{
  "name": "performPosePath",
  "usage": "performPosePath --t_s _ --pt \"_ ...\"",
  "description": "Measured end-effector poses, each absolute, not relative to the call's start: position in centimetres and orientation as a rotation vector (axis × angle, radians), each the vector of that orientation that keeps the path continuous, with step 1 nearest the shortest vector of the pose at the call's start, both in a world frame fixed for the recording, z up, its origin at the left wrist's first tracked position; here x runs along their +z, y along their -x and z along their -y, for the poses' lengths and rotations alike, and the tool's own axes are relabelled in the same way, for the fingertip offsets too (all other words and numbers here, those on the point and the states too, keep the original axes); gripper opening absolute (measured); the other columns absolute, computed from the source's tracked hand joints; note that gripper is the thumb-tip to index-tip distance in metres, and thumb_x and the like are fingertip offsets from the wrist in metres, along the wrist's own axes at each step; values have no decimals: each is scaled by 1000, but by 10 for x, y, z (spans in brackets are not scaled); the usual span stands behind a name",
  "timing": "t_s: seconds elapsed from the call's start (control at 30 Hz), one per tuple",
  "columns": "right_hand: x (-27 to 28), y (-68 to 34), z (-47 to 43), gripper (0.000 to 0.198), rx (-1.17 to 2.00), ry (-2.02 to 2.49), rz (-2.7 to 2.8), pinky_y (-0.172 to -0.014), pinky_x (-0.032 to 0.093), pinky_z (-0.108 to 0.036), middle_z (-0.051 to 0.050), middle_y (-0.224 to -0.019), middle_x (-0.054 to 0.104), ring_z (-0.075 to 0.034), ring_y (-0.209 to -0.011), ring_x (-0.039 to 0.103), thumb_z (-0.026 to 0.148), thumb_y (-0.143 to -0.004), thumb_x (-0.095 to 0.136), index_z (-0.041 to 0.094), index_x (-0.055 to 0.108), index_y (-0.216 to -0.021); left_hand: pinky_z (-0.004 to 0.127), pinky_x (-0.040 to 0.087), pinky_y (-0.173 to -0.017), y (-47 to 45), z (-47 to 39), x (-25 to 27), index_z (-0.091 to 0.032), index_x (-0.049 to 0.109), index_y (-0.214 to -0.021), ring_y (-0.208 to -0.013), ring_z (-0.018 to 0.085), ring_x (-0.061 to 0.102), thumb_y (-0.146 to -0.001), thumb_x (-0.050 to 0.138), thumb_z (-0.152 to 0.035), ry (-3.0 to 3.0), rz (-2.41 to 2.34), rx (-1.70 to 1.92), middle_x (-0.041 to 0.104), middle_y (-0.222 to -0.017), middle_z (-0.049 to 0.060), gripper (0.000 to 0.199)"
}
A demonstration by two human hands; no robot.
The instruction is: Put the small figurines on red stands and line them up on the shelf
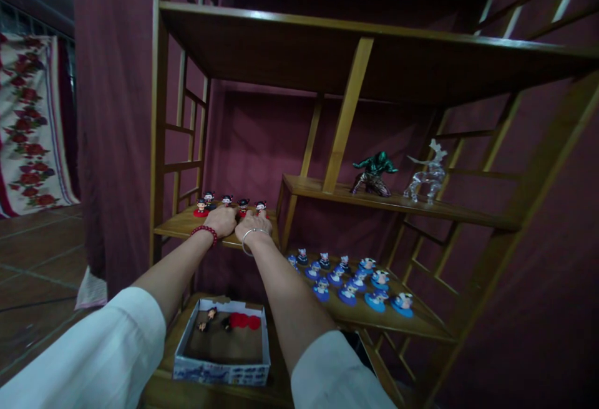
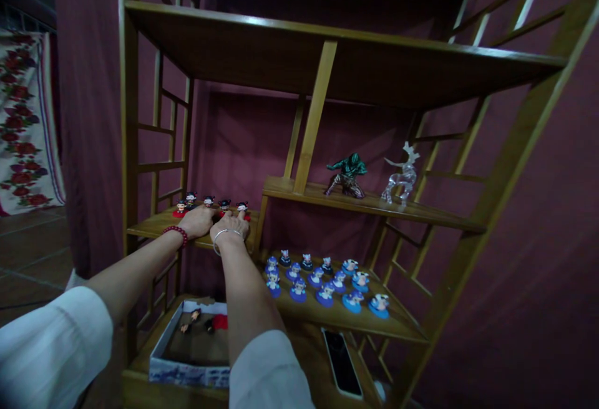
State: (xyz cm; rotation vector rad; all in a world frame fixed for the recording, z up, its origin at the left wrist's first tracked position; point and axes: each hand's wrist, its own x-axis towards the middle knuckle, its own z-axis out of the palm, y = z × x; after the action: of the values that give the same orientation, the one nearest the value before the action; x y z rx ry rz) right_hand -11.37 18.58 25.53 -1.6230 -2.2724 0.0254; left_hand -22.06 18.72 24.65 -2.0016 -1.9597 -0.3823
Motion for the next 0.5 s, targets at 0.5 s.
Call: performPosePath --t_s 0.5 --pt "253 113 -187 40 44 1634 2256 -90 32 -37 -14 -106 59 -26 -125 23 22 -75 38 8 47 -112 27 44 -74 221 -188 245 -18 58 -101 -91 20 57 -75 36 -15 1993 1951 -363 64 -94 10 34"
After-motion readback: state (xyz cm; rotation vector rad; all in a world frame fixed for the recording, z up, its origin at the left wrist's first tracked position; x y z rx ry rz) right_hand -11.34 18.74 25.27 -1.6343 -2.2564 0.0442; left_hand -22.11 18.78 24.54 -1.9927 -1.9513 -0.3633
